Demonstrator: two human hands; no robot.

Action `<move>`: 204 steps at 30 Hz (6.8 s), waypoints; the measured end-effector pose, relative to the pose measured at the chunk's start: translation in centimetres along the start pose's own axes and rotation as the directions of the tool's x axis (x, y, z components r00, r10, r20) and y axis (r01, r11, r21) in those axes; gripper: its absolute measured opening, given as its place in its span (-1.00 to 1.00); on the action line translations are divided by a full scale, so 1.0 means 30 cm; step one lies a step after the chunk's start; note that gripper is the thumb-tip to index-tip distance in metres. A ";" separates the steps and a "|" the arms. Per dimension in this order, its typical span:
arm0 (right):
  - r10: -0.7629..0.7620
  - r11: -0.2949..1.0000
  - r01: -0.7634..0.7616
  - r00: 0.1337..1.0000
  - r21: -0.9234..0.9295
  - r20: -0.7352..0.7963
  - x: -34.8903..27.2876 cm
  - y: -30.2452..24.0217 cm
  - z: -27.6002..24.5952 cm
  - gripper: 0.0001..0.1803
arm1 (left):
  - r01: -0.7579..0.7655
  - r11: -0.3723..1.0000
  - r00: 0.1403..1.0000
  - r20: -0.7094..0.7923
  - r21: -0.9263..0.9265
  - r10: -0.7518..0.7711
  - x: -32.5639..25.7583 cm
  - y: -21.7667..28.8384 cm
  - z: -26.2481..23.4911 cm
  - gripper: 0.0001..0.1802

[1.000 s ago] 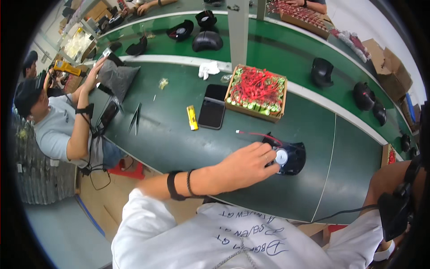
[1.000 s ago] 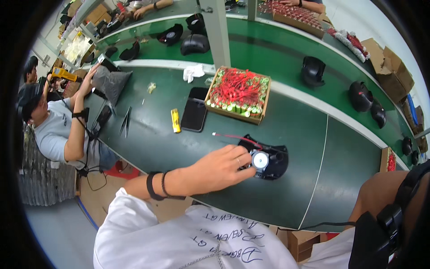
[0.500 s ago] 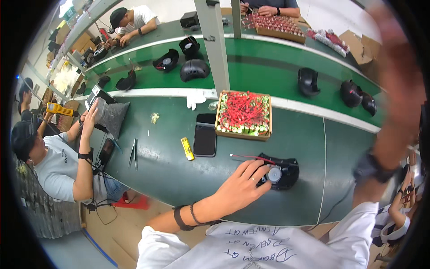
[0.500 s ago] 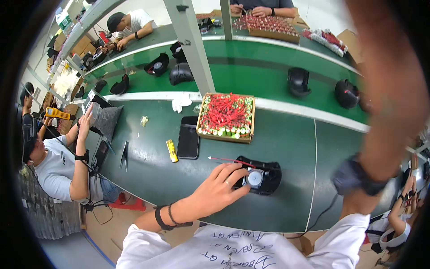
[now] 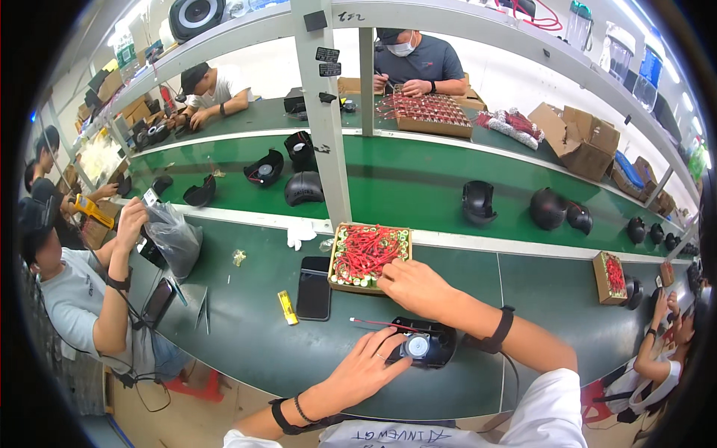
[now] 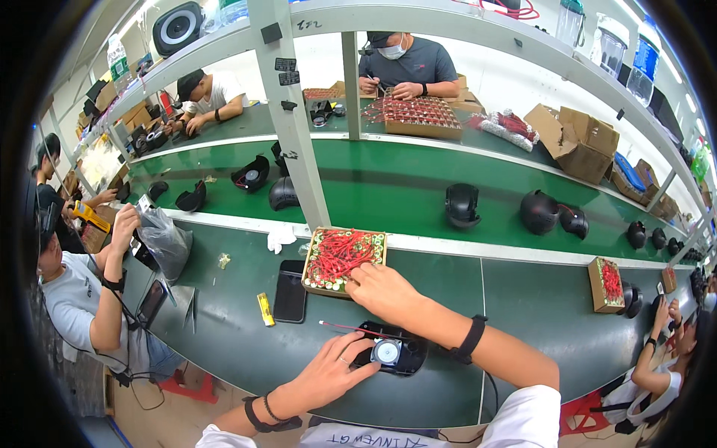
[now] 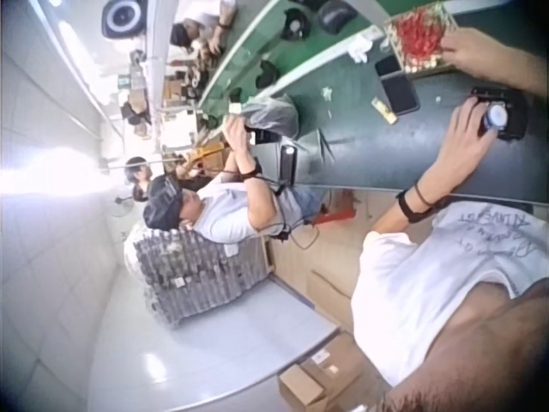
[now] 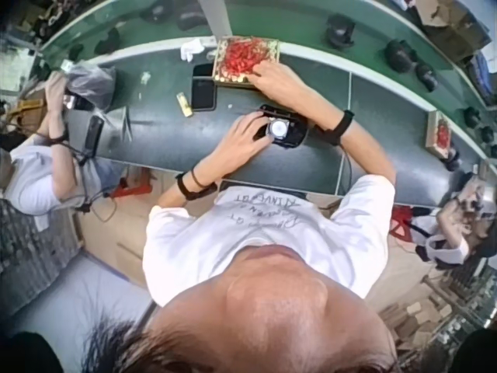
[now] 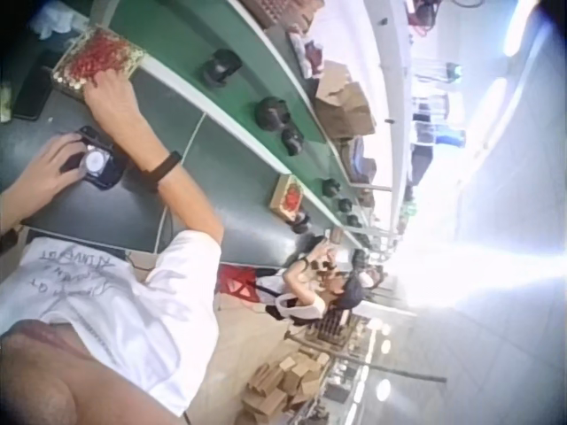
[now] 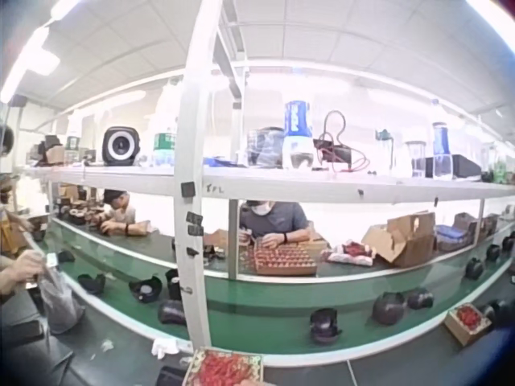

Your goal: Assembling the internal components and housing of a small fan-like electronic device on a production line.

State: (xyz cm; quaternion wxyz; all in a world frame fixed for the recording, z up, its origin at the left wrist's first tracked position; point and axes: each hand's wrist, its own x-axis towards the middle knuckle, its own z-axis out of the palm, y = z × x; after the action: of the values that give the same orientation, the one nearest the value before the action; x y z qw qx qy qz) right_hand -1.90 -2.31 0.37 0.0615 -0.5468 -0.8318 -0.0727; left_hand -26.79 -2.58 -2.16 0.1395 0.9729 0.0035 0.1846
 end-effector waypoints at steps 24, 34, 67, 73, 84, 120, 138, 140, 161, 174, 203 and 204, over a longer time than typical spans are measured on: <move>0.320 0.779 -0.223 0.945 0.587 -0.066 -0.019 0.083 -0.183 -0.68 | 0.023 1.000 1.000 -0.021 0.011 -0.023 0.010 -0.021 0.022 -0.55; 0.740 0.184 0.182 0.622 0.966 -0.258 -0.299 0.171 -0.260 -0.65 | -0.084 0.987 0.994 -0.076 -0.140 0.074 0.198 -0.066 0.089 -0.51; 0.840 0.240 0.050 0.489 0.970 -0.233 -0.466 -0.139 0.036 -0.72 | 0.147 0.733 0.971 -0.044 -0.664 -0.235 0.376 -0.105 0.271 0.16; 0.709 0.538 -0.196 0.631 0.820 -0.315 -0.486 -0.110 0.042 -0.81 | 0.164 0.685 0.962 -0.039 -0.710 -0.270 0.364 -0.101 0.301 0.19; 0.484 0.833 -0.162 0.676 0.529 -0.556 -0.486 -0.104 0.044 -0.68 | 0.142 0.759 0.979 -0.023 -0.636 -0.203 0.371 -0.094 0.273 0.14; 0.564 0.806 -0.446 0.778 0.389 -0.278 -0.438 -0.116 -0.065 0.06 | 0.496 0.721 0.857 0.141 -0.483 -0.496 0.374 -0.084 -0.041 -0.62; 0.656 0.754 -0.569 0.678 0.328 -0.330 -0.446 -0.157 -0.016 0.04 | 0.489 0.795 0.852 -0.001 -0.360 -0.524 0.384 0.034 0.066 -0.92; 0.663 0.748 -0.573 0.672 0.334 -0.331 -0.445 -0.157 -0.011 0.03 | 0.513 0.746 0.820 -0.014 -0.425 -0.572 0.376 0.054 0.095 -0.91; 0.748 0.650 -0.548 0.584 0.526 -0.316 -0.466 -0.116 -0.002 -0.27 | 0.351 0.932 0.918 -0.230 0.095 -0.322 0.307 0.095 0.246 -0.89; 0.823 0.512 -0.563 0.537 0.649 -0.184 -0.504 -0.070 0.030 -0.16 | 0.188 0.495 0.962 0.059 -0.848 -0.265 0.415 -0.115 0.225 -0.12; 0.799 0.601 -0.535 0.419 0.594 -0.432 -0.511 -0.115 -0.019 -0.89 | -0.062 0.983 0.829 -0.557 -0.172 -0.045 0.459 -0.136 0.281 0.08; 0.799 0.601 -0.536 0.418 0.593 -0.432 -0.506 -0.119 -0.015 -0.89 | -0.063 0.983 0.829 -0.557 -0.172 -0.045 0.459 -0.138 0.284 0.08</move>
State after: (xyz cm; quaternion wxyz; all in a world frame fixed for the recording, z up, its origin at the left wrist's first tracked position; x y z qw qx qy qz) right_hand 0.81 -17.45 -2.15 0.4765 -0.7500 -0.4527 -0.0743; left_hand -10.72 -0.11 -5.97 0.2204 0.8594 0.0224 0.4608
